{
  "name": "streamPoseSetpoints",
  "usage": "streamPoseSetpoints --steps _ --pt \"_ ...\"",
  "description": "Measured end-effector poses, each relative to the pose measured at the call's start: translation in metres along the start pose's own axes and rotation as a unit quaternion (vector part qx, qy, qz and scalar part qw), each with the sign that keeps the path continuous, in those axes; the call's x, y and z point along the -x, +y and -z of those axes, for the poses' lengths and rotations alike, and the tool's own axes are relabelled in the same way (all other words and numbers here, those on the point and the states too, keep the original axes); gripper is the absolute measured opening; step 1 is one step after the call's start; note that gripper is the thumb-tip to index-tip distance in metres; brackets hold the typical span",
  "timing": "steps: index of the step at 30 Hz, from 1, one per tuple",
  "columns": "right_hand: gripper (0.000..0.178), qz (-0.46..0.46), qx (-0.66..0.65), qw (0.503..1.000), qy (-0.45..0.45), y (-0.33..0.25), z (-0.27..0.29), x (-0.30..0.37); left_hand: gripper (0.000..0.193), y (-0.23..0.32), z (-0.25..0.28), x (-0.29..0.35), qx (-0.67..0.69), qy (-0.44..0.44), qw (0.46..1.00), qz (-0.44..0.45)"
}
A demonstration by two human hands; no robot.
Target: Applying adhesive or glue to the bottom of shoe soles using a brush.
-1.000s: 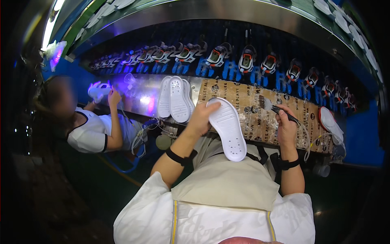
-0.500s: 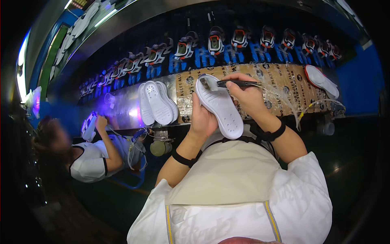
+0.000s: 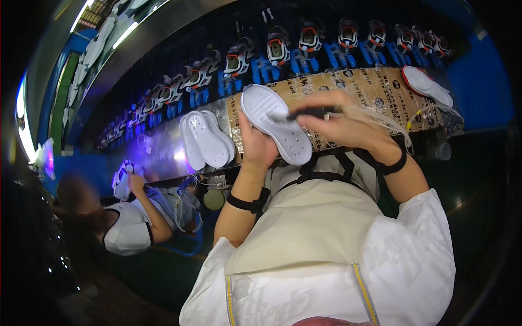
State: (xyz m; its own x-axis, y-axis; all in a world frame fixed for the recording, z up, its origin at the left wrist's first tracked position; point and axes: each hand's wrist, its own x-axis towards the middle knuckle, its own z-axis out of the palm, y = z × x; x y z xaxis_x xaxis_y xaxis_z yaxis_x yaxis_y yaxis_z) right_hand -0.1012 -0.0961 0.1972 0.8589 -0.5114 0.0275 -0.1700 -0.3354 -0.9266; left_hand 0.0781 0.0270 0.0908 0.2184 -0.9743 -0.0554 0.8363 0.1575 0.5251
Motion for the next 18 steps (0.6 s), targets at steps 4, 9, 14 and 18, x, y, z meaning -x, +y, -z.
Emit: streamPoseSetpoints --steps 4,9,14,18 --pt "0.024 0.109 -0.118 0.967 0.196 0.021 -0.031 -0.023 0.071 -0.021 -0.02 0.003 0.011 0.04 0.999 -0.031" --pt "0.024 0.188 -0.054 0.981 -0.009 0.028 -0.024 -0.017 0.069 -0.014 0.004 0.0 0.074 -0.039 0.996 -0.02" --pt "0.024 0.18 -0.071 0.978 0.08 0.029 -0.019 -0.018 0.067 -0.013 -0.025 0.0 0.043 0.069 0.996 -0.039" --pt "0.025 0.227 -0.036 0.973 -0.025 0.024 -0.014 -0.014 0.069 -0.003 -0.006 -0.005 0.042 0.054 0.997 -0.033"
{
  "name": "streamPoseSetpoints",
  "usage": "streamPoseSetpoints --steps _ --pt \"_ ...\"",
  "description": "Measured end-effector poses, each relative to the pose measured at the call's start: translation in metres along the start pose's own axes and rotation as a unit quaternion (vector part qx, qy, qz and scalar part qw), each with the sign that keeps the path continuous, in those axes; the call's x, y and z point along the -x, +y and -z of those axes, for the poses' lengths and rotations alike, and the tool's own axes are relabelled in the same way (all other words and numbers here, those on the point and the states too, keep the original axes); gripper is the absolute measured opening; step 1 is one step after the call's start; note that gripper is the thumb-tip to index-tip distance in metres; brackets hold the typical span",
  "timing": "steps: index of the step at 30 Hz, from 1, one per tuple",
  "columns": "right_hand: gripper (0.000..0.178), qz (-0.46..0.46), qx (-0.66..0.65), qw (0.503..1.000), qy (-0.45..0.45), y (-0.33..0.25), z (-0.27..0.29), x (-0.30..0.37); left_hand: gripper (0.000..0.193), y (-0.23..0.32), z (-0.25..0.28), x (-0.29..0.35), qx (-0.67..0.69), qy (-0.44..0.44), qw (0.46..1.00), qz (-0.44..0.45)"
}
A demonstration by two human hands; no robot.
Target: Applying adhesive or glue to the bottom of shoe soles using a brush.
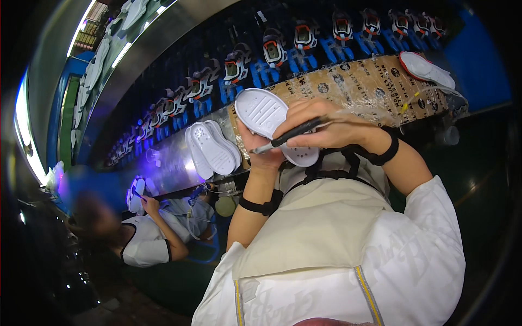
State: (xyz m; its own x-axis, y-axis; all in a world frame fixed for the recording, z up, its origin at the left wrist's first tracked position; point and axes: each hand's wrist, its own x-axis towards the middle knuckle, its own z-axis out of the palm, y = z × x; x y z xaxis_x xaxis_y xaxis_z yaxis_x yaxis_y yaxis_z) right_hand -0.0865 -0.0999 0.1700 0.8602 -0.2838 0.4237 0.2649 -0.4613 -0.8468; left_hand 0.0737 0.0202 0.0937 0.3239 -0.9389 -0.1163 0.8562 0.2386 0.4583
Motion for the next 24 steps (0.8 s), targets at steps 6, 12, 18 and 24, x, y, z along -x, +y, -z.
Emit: streamPoseSetpoints --steps 6,12,18,24 --pt "0.03 0.114 0.134 0.984 0.002 -0.001 -0.005 0.001 0.071 0.009 -0.02 -0.008 0.05 -0.017 0.998 -0.045" --pt "0.025 0.051 0.137 0.985 0.088 -0.01 -0.009 0.009 0.082 0.02 -0.04 -0.011 0.014 -0.045 0.998 -0.05" --pt "0.029 0.098 0.064 0.992 -0.049 -0.021 -0.009 0.009 0.082 0.038 -0.041 -0.018 0.048 -0.062 0.996 -0.044" --pt "0.029 0.144 0.103 0.974 -0.144 -0.032 0.007 0.005 0.088 0.051 -0.048 -0.028 0.063 -0.105 0.992 -0.021"
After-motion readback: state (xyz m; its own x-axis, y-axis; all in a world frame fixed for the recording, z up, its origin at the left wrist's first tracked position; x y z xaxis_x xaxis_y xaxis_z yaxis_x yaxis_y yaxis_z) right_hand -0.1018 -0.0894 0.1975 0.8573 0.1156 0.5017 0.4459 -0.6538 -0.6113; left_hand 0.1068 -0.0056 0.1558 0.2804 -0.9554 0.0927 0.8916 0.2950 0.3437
